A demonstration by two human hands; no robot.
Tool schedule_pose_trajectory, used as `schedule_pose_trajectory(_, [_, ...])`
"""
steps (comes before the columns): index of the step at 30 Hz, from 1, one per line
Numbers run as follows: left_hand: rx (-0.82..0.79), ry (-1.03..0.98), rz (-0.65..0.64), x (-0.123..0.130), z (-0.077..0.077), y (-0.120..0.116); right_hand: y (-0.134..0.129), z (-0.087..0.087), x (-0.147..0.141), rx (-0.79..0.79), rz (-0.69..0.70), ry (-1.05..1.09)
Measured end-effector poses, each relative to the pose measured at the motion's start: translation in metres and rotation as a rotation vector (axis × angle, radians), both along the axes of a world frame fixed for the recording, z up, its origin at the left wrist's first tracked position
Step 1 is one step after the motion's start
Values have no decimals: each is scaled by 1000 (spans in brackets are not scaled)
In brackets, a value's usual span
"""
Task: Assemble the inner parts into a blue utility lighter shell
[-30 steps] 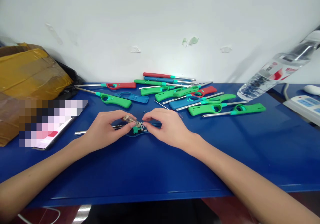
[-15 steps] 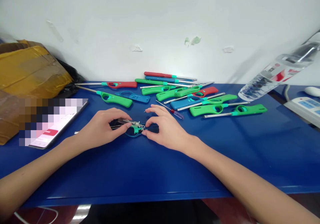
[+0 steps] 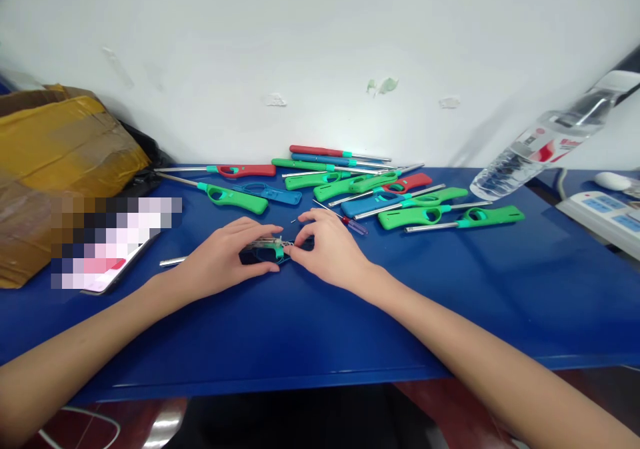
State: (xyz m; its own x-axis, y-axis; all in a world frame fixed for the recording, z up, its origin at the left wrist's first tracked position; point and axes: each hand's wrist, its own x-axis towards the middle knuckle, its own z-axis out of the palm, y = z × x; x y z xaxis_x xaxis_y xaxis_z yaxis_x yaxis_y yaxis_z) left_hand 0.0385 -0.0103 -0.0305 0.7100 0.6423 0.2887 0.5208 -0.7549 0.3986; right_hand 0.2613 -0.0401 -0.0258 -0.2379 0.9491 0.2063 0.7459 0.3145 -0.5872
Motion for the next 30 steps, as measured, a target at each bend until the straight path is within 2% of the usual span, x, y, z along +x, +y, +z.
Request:
schedule_pose_trajectory(3, [17,-33,8,5,-3,6,3,0,-4,12,-108,-14])
schedule_pose_trajectory(7, [23,-54,-13,7,-5,15,10,-1,-5,4,-154,21])
schedule_pose_trajectory(17, [44,-29,-24,5,-6,22,22,2,-7,-13,-146,32])
schedule_pose_trajectory(25, [-19,-23,-1,6,-4,20,22,7,-3,-55,-65,69])
schedule_pose_trajectory(30, [-36,-21,10,8,-2,20,21,11,-2,-28,-56,116])
